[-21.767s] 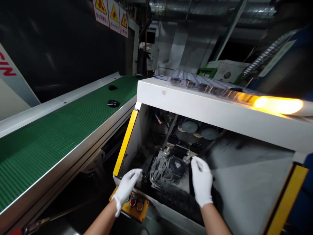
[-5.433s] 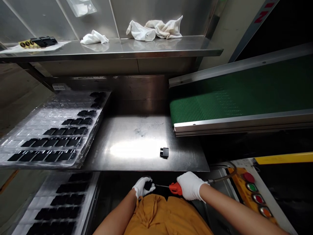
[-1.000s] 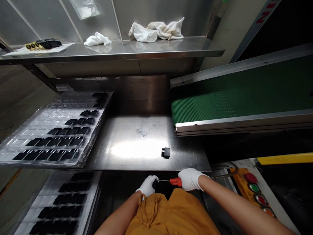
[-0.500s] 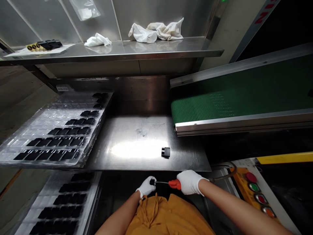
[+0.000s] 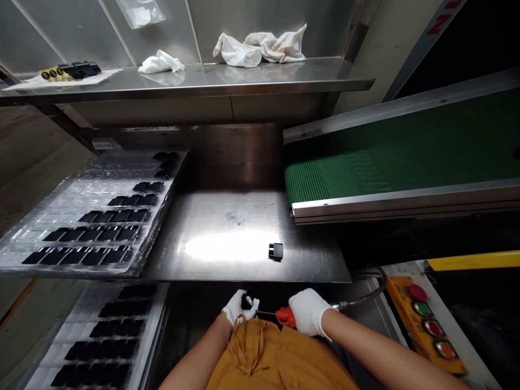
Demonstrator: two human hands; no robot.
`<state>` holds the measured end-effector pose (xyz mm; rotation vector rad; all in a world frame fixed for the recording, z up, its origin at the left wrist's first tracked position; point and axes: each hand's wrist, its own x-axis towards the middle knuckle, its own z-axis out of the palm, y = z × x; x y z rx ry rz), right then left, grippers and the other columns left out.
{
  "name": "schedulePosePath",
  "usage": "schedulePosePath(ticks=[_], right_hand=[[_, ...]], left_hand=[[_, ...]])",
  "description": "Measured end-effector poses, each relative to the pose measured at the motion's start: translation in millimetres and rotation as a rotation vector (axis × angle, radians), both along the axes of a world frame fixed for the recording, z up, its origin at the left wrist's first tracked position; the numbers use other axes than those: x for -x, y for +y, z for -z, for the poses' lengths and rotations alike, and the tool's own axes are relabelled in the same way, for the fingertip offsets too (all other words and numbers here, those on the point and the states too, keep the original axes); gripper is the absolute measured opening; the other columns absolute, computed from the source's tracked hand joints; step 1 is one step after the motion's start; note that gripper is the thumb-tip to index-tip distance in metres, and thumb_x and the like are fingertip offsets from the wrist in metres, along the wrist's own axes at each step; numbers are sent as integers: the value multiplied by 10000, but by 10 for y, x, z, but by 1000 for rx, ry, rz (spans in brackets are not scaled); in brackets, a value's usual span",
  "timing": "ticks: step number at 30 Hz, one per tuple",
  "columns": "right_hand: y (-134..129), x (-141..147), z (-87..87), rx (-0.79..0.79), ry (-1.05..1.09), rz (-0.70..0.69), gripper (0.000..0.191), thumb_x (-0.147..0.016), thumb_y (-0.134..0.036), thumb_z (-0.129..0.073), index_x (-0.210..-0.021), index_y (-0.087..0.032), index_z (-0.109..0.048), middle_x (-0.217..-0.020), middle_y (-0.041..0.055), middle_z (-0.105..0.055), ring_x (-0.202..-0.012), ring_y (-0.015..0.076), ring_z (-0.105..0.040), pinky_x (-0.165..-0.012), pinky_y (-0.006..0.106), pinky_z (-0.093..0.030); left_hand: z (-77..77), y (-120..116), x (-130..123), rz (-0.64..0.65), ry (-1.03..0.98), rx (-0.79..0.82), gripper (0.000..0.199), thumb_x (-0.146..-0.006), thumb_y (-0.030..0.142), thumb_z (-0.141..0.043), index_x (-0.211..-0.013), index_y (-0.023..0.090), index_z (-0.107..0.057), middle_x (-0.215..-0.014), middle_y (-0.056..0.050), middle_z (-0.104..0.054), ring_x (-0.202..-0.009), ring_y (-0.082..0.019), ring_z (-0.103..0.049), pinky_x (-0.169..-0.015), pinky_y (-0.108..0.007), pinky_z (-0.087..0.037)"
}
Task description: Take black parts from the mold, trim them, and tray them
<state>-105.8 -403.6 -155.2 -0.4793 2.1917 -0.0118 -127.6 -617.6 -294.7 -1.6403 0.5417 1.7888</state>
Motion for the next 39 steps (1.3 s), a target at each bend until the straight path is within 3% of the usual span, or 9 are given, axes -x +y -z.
schedulePosePath(ticks=[4, 11, 20, 23, 28, 32, 36, 39], right_hand=[[33, 13, -16, 44, 17, 18, 421, -765, -466, -549, -956, -133, -721, -928, 193, -730, -860, 355, -705, -704, 415, -521], [44, 18, -15, 59, 20, 34, 420, -749, -494, -548, -896, -143, -724, -881, 180, -730, -822, 366, -702, -676, 412, -509], [77, 50, -12, 56, 28, 63, 320, -733, -358, -560, -931, -159, -715, -896, 165, -728, -818, 351, -699, -680, 405, -500], [78, 89, -33, 65, 10, 63, 328, -736, -402, -569, -914, -171, -720, -892, 154, -728, -816, 344, -698, -676, 395, -499], [80, 107, -54, 21, 11, 73, 311, -707, -314, -587, -919, -132, -723, -907, 182, -725, -825, 353, -699, -670, 392, -500], [82, 83, -61, 54, -29, 41, 356, -716, -423, -607, -910, -150, -728, -904, 160, -732, -827, 342, -702, -672, 378, -505], [87, 76, -55, 22, -4, 46, 315, -709, -326, -602, -920, -126, -722, -907, 181, -728, -840, 361, -700, -683, 402, -509], [88, 76, -45, 41, -15, 38, 322, -714, -372, -604, -909, -145, -723, -904, 161, -733, -830, 355, -701, -672, 394, -511]], left_hand=[[-5, 20, 1, 4, -21, -12, 214, -800, 196, -630, -734, 207, -427, -591, 25, -455, -528, -158, -557, -528, -347, -595], [-56, 20, 3, 11, 19, -6, 188, -793, 111, -592, -706, 192, -446, -565, 35, -448, -488, -132, -532, -554, -344, -605], [-150, -44, -20, 6, 155, -6, 153, -768, -18, -606, -818, 118, -557, -699, -43, -611, -583, -139, -639, -535, -233, -581], [-158, -62, -20, 13, 165, -44, 141, -783, -8, -606, -832, 117, -562, -696, -40, -613, -593, -141, -645, -555, -250, -594], [-145, -62, -38, 39, 174, -106, 112, -802, 23, -618, -868, 99, -568, -703, -50, -622, -606, -156, -655, -584, -295, -611], [-123, -67, -58, 50, 197, -102, 130, -797, 20, -630, -887, 93, -571, -721, -49, -636, -613, -151, -666, -612, -287, -613], [-111, -90, -54, 79, 198, -113, 109, -809, 19, -614, -892, 80, -579, -719, -58, -648, -620, -156, -672, -625, -296, -618], [-105, -108, -50, 92, 207, -121, 97, -811, 35, -626, -889, 79, -589, -713, -56, -653, -619, -163, -676, -648, -332, -629]])
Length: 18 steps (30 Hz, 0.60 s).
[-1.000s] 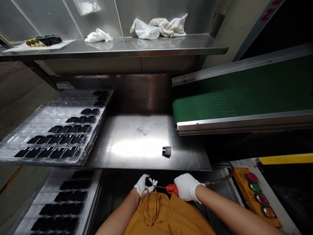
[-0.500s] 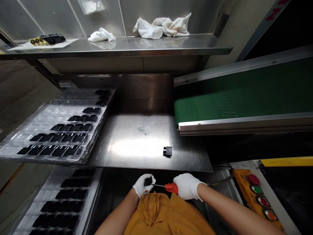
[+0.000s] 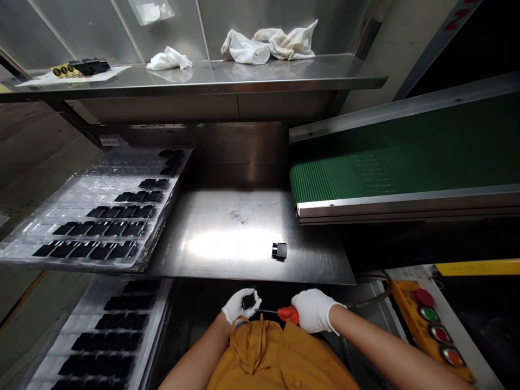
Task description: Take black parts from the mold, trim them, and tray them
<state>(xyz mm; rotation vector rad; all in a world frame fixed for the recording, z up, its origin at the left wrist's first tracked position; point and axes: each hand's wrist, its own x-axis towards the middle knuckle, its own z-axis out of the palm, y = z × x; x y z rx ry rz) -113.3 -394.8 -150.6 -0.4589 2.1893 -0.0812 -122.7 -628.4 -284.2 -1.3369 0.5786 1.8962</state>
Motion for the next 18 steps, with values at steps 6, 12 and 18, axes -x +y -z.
schedulePosePath(ticks=[6, 12, 18], right_hand=[[5, -10, 13, -12, 45, 16, 285, -699, -287, -594, -915, -146, -715, -890, 158, -729, -818, 347, -701, -672, 390, -506], [32, -1, 22, -17, 36, 20, 281, -688, -279, -595, -900, -139, -716, -894, 169, -731, -819, 356, -703, -659, 390, -507], [33, -18, 1, 4, 34, 8, 283, -654, -246, -611, -897, -150, -718, -900, 157, -737, -827, 356, -706, -669, 383, -511]], left_hand=[[22, 8, 2, -13, -4, -9, 92, -822, 36, -619, -903, 65, -586, -723, -69, -663, -627, -154, -675, -617, -287, -618], [-7, -11, -13, 3, 0, -7, 118, -807, 42, -647, -906, 80, -595, -740, -65, -669, -642, -144, -678, -604, -239, -600], [9, -11, -78, 108, 96, 51, 77, -815, 88, -654, -859, 113, -596, -688, -37, -649, -556, -113, -632, -463, -160, -484]])
